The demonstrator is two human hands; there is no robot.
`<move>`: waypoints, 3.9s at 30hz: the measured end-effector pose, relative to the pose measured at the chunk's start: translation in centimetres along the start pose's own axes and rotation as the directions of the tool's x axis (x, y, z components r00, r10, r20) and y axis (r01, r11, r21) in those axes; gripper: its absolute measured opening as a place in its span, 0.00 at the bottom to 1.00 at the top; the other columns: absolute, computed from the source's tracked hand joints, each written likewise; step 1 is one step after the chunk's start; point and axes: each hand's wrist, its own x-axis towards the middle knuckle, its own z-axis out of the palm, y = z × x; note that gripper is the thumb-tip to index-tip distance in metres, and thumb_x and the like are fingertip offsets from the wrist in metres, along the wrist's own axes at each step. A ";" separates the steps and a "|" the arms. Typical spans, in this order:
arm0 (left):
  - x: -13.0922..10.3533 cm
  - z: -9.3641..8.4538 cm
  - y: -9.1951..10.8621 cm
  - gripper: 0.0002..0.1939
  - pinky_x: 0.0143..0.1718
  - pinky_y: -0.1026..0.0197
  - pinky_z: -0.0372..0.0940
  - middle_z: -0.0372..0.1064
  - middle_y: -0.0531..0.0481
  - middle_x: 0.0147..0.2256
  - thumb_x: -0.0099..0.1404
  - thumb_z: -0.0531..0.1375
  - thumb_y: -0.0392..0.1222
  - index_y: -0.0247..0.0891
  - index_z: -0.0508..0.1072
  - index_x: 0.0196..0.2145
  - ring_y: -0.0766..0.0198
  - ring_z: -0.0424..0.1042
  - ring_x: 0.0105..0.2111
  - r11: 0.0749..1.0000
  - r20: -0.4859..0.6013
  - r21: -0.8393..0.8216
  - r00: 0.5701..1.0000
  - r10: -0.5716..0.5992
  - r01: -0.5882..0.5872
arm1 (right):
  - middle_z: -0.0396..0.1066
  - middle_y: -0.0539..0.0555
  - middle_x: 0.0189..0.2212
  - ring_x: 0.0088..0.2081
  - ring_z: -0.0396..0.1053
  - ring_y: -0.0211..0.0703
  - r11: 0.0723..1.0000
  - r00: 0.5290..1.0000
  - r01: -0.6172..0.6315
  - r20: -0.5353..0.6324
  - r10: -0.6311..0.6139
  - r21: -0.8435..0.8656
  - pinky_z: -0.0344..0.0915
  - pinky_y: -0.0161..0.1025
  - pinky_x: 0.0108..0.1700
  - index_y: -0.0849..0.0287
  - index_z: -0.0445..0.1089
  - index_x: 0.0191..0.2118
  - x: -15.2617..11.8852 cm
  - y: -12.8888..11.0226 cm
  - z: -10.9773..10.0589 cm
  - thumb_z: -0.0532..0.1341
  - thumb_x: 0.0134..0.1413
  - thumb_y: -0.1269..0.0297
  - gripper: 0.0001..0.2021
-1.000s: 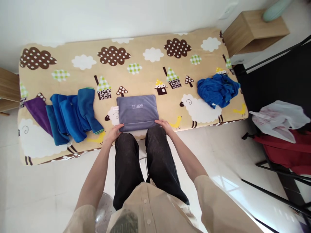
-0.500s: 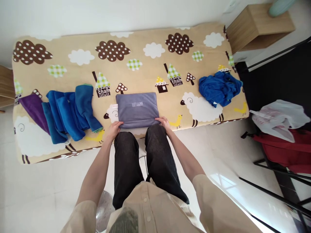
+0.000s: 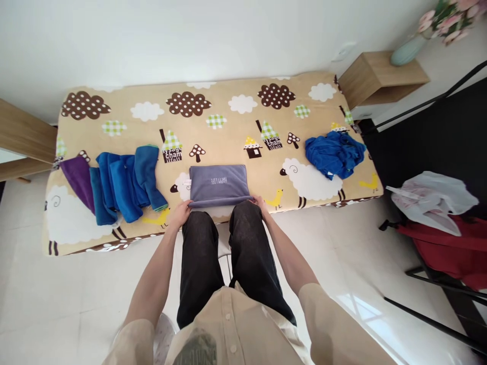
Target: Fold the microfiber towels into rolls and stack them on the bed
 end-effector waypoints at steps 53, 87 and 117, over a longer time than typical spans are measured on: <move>0.2 1.6 0.5 0.15 0.43 0.53 0.68 0.80 0.41 0.41 0.69 0.57 0.50 0.39 0.79 0.41 0.46 0.77 0.44 0.906 -0.131 0.061 0.903 -0.409 0.419 | 0.78 0.58 0.32 0.37 0.74 0.51 0.940 0.960 -0.278 -0.077 0.268 -0.195 0.67 0.44 0.42 0.55 0.79 0.33 0.8 0.1 1.3 0.64 0.57 0.47 0.16; 0.2 1.1 -1.7 0.32 0.64 0.46 0.62 0.72 0.47 0.59 0.53 0.59 0.32 0.42 0.75 0.57 0.51 0.68 0.56 0.989 -0.053 -0.121 0.996 0.078 -0.084 | 0.72 0.51 0.59 0.57 0.67 0.50 0.931 0.934 0.349 0.115 -0.337 -0.104 0.64 0.51 0.62 0.48 0.75 0.58 0.0 1.5 -1.1 0.59 0.54 0.71 0.26; 1.8 3.3 -1.1 0.10 0.58 0.53 0.65 0.66 0.42 0.47 0.68 0.55 0.47 0.41 0.72 0.35 0.54 0.69 0.52 0.922 -0.278 -0.331 0.913 -0.299 0.201 | 0.62 0.52 0.27 0.32 0.62 0.43 0.988 0.975 0.014 -0.222 0.021 0.156 0.68 0.44 0.40 0.53 0.59 0.22 2.0 0.4 2.3 0.56 0.51 0.29 0.30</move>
